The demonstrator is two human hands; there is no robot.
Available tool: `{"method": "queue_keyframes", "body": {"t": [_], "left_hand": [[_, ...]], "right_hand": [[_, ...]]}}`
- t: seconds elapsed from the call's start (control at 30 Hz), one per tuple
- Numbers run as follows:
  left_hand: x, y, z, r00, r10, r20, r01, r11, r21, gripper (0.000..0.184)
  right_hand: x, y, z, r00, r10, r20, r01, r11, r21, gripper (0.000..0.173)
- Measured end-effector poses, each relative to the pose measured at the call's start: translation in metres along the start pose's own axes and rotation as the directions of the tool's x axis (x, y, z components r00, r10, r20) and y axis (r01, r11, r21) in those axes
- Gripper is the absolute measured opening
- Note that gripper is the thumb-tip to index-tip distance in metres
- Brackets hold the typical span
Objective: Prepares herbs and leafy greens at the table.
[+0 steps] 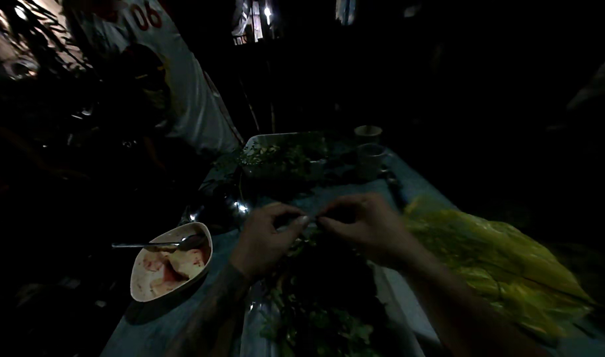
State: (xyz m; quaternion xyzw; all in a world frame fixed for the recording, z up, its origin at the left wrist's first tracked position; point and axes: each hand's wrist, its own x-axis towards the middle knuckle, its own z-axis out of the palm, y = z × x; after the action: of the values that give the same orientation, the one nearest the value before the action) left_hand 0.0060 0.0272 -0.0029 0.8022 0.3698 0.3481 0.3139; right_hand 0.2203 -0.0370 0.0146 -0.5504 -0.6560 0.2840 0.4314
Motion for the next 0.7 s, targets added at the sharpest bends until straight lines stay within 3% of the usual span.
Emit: {"method": "queue_keyframes", "body": {"t": [0.43, 0.6, 0.7], "left_hand": [[0.001, 0.001, -0.014, 0.992, -0.026, -0.119, 0.027, 1.0, 0.007, 0.012], [0.001, -0.001, -0.013, 0.989, 0.001, -0.15, -0.002, 1.0, -0.006, 0.01], [0.002, 0.0, -0.016, 0.977, -0.047, -0.21, 0.048, 0.999, 0.002, 0.009]], "right_hand": [[-0.001, 0.005, -0.005, 0.998, 0.023, -0.063, -0.012, 0.985, 0.173, 0.002], [0.0, 0.005, -0.011, 1.0, 0.017, -0.021, -0.013, 0.988, 0.153, 0.003], [-0.002, 0.004, -0.017, 0.999, 0.042, 0.014, -0.043, 0.989, 0.143, 0.003]]}}
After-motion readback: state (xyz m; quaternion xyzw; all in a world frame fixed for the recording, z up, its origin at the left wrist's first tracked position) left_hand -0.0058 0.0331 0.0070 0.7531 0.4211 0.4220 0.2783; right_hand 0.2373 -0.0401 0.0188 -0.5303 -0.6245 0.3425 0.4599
